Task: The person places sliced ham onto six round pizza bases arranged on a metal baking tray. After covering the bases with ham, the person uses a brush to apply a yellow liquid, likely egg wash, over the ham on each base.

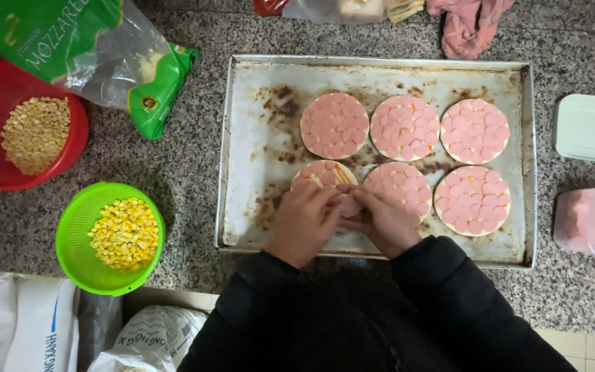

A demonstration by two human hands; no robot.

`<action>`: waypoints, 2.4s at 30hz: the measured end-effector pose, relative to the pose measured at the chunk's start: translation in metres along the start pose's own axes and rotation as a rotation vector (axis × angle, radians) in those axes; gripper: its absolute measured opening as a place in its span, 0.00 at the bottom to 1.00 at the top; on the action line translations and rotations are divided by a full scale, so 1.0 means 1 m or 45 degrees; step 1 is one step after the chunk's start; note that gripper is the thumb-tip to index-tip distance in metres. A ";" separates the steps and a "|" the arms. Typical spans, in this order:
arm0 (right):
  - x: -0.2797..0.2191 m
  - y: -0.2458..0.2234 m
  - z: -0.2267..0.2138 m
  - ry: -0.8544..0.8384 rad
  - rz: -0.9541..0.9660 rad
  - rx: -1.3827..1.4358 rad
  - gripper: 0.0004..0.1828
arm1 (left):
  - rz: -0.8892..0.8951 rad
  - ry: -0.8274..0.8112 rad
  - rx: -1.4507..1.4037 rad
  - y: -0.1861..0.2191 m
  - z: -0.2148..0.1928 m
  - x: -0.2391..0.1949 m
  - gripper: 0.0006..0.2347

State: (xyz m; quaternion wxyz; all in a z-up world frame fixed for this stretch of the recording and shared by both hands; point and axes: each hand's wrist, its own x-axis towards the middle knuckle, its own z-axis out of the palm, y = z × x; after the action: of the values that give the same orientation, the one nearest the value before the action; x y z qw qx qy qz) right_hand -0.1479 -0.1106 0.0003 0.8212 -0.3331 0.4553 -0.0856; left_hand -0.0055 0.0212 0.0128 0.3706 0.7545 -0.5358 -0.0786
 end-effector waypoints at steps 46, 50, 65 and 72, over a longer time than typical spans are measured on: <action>-0.006 0.012 0.000 0.015 -0.107 -0.167 0.17 | -0.661 -0.219 0.428 -0.054 -0.006 -0.024 0.11; -0.015 0.004 0.008 0.025 -0.063 -0.148 0.17 | -0.626 -0.146 0.368 -0.042 -0.017 -0.026 0.11; -0.012 0.018 0.013 -0.065 -0.114 -0.211 0.20 | -0.279 -0.054 -0.110 0.008 -0.024 -0.027 0.08; 0.022 0.054 -0.012 -0.040 -0.061 -0.144 0.15 | -0.293 0.021 -0.169 0.009 -0.027 -0.027 0.06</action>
State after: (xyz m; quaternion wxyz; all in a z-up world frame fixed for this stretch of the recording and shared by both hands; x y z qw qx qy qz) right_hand -0.1539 -0.0849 -0.0531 0.8059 -0.3911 0.4383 -0.0741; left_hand -0.0098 0.0563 0.0298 0.4127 0.7854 -0.4363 -0.1498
